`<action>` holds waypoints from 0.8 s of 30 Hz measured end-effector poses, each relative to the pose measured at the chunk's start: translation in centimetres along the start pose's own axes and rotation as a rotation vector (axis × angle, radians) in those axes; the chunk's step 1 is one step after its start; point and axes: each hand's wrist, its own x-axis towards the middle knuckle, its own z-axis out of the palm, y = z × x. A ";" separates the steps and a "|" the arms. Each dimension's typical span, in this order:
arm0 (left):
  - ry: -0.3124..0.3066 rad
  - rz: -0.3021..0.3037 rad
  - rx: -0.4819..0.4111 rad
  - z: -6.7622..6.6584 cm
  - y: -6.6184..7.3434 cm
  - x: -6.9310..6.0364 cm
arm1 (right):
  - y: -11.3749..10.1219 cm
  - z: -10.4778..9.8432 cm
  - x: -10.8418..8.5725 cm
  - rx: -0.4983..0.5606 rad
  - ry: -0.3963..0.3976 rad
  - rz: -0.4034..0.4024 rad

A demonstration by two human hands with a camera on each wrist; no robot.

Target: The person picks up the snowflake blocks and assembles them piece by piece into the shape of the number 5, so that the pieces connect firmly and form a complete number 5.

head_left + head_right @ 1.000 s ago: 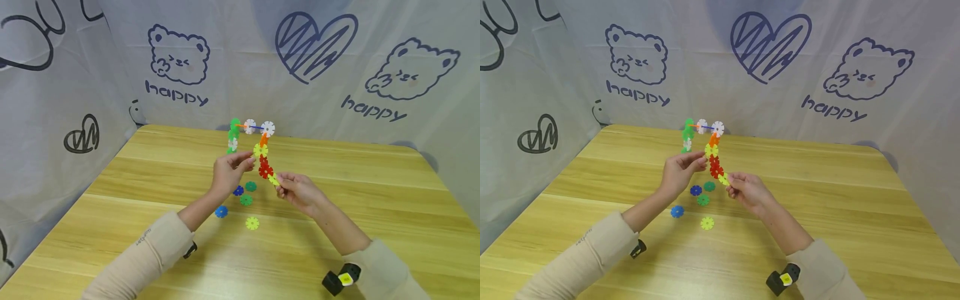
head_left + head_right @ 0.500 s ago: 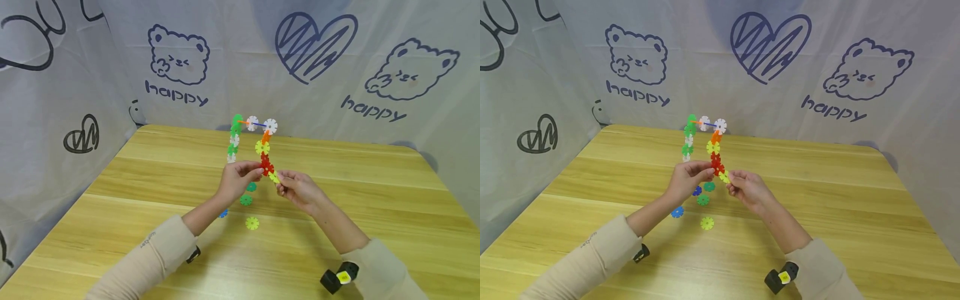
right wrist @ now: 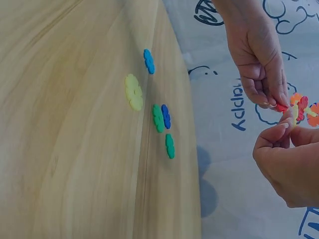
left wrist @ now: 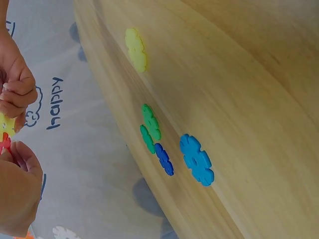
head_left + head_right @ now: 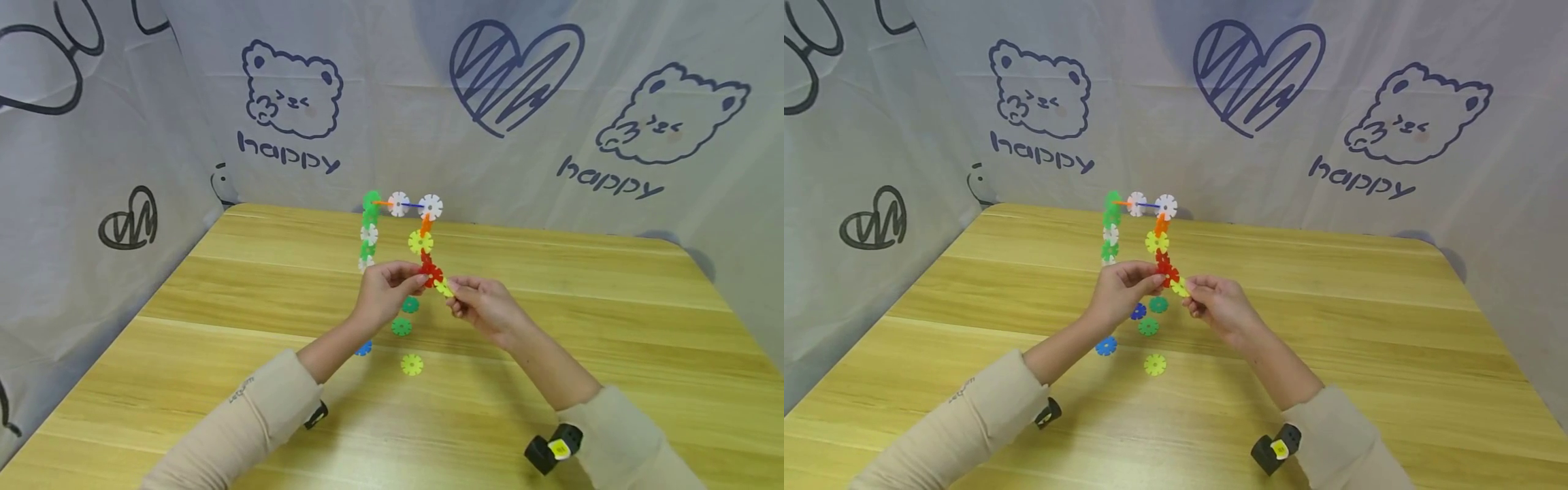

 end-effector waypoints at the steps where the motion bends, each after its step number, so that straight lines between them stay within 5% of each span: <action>1: 0.005 0.004 0.003 0.0 0.0 0.0 | 0.0 0.0 0.0 -0.004 0.008 -0.002; 11: 0.054 0.021 0.043 -0.4 0.3 0.1 | 1.1 -0.2 -0.1 -0.076 0.125 -0.007; 16: 0.069 0.018 0.064 -0.8 0.5 0.2 | 2.4 0.0 0.1 -0.199 0.195 -0.036; 24: 0.098 -0.013 0.077 -1.4 0.7 0.5 | 5.7 0.8 0.6 -0.516 0.167 -0.252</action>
